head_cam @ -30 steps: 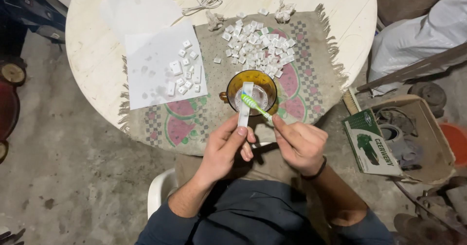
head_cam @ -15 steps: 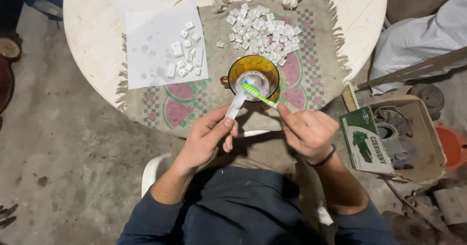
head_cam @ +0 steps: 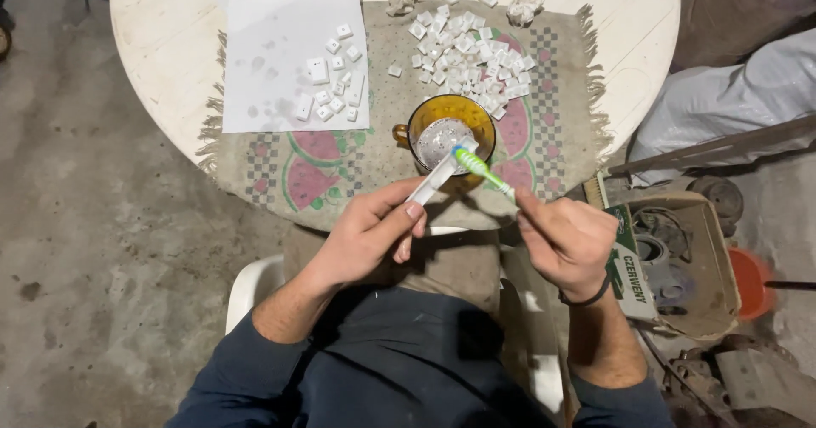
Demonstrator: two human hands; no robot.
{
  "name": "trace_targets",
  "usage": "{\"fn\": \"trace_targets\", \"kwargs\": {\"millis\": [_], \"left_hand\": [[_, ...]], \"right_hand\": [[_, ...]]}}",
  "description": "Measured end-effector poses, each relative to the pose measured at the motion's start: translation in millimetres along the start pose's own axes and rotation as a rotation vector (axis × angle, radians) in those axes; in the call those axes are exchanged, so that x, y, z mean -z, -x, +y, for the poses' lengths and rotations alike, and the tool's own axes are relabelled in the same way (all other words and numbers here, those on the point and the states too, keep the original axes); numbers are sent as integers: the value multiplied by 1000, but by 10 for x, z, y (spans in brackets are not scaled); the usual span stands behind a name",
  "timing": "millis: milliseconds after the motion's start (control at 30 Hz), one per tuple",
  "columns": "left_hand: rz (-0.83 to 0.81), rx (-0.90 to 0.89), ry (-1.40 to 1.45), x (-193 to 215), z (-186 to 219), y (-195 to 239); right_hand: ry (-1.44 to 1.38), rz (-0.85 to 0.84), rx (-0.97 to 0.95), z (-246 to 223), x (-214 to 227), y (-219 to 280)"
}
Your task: Cleaning keyboard keycaps using a toothbrush and soapy water.
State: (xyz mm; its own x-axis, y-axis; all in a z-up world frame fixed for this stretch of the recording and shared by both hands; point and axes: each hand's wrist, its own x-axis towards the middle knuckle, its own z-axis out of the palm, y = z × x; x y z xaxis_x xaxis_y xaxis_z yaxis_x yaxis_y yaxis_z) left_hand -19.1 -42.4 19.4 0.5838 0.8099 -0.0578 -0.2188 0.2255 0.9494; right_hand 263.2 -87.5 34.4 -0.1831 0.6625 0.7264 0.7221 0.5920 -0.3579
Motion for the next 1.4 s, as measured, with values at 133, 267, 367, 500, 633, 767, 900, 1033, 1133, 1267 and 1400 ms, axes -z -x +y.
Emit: {"fn": "trace_targets", "kwargs": {"millis": [133,267,367,500,633,767,900,1033,1133,1267,1400], "left_hand": [[3,44,-42,-23,139,-2],[-46,51,5,44,210,-10],[-76,53,-32,68,277,-20],[-28,64,-213,186,311,-39],[-57,-8,-284,295,278,-93],[-151,-68,-335,325,216,-135],[-216,4,-297,374,311,-120],[-225,20,-209,381,250,-142],[-255,8,-195,304,199,-179],[-267,17,-207,335,215,-145],[-145,206,-274,352,388,-27]], "right_hand": [[-32,-91,79,-33,-44,-64],[14,-116,66,50,10,-74],[55,-119,89,77,69,-113],[137,-223,182,17,208,-196],[280,-249,218,100,339,-336],[204,-373,316,40,313,-496],[171,-449,409,163,442,-604],[191,-552,373,207,531,-673],[206,-538,436,109,471,-700],[186,-481,455,141,502,-633],[213,-509,400,289,597,-470]]}}
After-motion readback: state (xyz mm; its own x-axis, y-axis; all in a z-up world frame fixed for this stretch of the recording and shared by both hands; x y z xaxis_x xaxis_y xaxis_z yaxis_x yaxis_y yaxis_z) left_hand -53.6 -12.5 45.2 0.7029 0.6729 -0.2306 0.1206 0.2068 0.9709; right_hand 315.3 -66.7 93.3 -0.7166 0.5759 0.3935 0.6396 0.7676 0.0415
